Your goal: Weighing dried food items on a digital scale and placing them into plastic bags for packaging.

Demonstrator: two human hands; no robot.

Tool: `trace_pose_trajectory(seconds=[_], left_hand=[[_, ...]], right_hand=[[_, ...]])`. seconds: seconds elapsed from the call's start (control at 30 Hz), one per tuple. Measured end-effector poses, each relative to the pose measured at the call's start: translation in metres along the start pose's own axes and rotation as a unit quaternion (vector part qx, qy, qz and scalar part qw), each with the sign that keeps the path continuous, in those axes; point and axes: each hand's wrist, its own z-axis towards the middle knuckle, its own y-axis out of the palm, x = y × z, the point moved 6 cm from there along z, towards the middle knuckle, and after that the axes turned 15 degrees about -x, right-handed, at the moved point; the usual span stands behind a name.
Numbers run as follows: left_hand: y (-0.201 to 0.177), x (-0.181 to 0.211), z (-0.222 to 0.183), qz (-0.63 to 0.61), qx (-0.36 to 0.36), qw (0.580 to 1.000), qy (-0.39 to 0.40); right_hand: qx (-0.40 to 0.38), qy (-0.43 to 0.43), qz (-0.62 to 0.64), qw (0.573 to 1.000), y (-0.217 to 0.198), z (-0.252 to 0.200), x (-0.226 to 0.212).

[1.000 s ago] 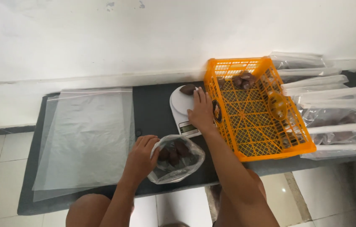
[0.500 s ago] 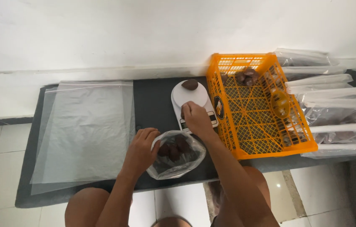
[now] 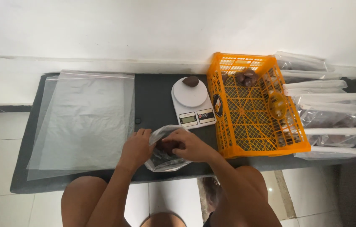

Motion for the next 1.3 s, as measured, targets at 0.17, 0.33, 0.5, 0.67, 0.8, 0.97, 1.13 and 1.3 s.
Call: trace_pose_trajectory(seconds=[0.17, 0.33, 0.5, 0.67, 0.8, 0.97, 1.13, 1.3], left_hand=[[0.008, -0.003, 0.0, -0.001, -0.006, 1.0, 0.007], [0.005, 0.0, -0.002, -0.003, -0.018, 1.0, -0.002], [-0.018, 0.013, -0.015, -0.007, -0.03, 1.0, 0.002], [-0.041, 0.031, -0.026, -0.034, -0.005, 0.998, 0.056], [-0.048, 0.028, -0.026, -0.053, 0.011, 0.995, 0.079], [-0.045, 0.018, -0.023, -0.039, 0.042, 0.995, 0.08], [-0.044, 0.017, -0.019, -0.039, 0.067, 0.993, 0.093], [-0.038, 0.018, -0.015, -0.037, 0.066, 0.993, 0.089]], right_hand=[[-0.052, 0.004, -0.102, 0.993, 0.048, 0.007, 0.018], [-0.028, -0.002, -0.282, 0.959, 0.065, 0.016, 0.029], [0.108, -0.002, -0.303, 0.947, 0.017, 0.02, 0.046], [0.229, 0.054, -0.29, 0.928, -0.048, 0.029, 0.075], [0.295, 0.108, -0.313, 0.896, -0.083, 0.045, 0.086], [0.3, 0.185, -0.28, 0.893, -0.088, 0.063, 0.128], [0.251, 0.237, -0.255, 0.903, -0.09, 0.07, 0.133], [0.22, 0.261, -0.24, 0.909, -0.095, 0.071, 0.139]])
